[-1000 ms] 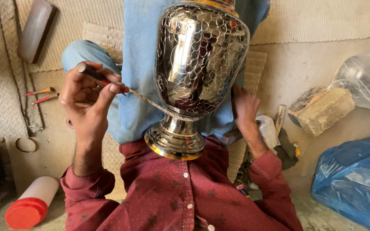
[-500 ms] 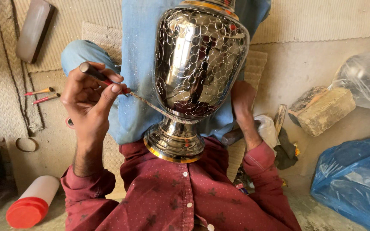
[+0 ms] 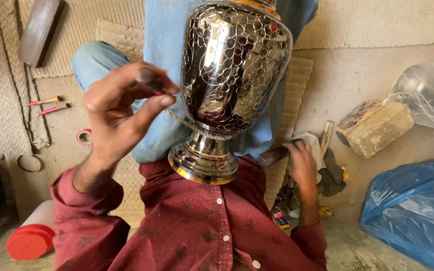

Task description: The person sits cross-legged on the floor with a silver metal vase held between their legs. They hold a red-handled punch against the vase surface and strike it with a wooden mallet, working the patterned areas of the vase and repositioning the punch repeatedly.

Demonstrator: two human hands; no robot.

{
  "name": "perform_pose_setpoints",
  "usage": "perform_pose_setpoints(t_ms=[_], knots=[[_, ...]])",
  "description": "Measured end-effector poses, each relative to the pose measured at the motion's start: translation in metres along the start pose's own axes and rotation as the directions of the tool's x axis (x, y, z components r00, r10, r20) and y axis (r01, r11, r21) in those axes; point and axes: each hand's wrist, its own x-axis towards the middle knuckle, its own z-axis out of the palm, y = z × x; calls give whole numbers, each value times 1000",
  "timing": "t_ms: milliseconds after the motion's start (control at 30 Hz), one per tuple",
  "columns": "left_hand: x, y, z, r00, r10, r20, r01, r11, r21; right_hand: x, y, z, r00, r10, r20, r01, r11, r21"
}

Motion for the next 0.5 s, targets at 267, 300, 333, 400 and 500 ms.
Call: perform_pose_setpoints(t_ms=[267,300,333,400,500], knots=[[74,32,44,877,187,442,-256,961,102,-3,17,33,995,45,-93,-15,953,302],[81,33,49,853,211,478,-292,951,102,-2,19,30,985,110,-131,-38,888,459],[87,34,54,826,239,511,-318,945,74,-3,24,27,973,178,-150,-52,796,603],[98,34,61,763,274,585,-362,931,35,-5,23,12,937,237,-256,11,713,701],[111,31,70,655,256,711,-418,907,59,-12,4,-21,822,455,-344,148,412,899]])
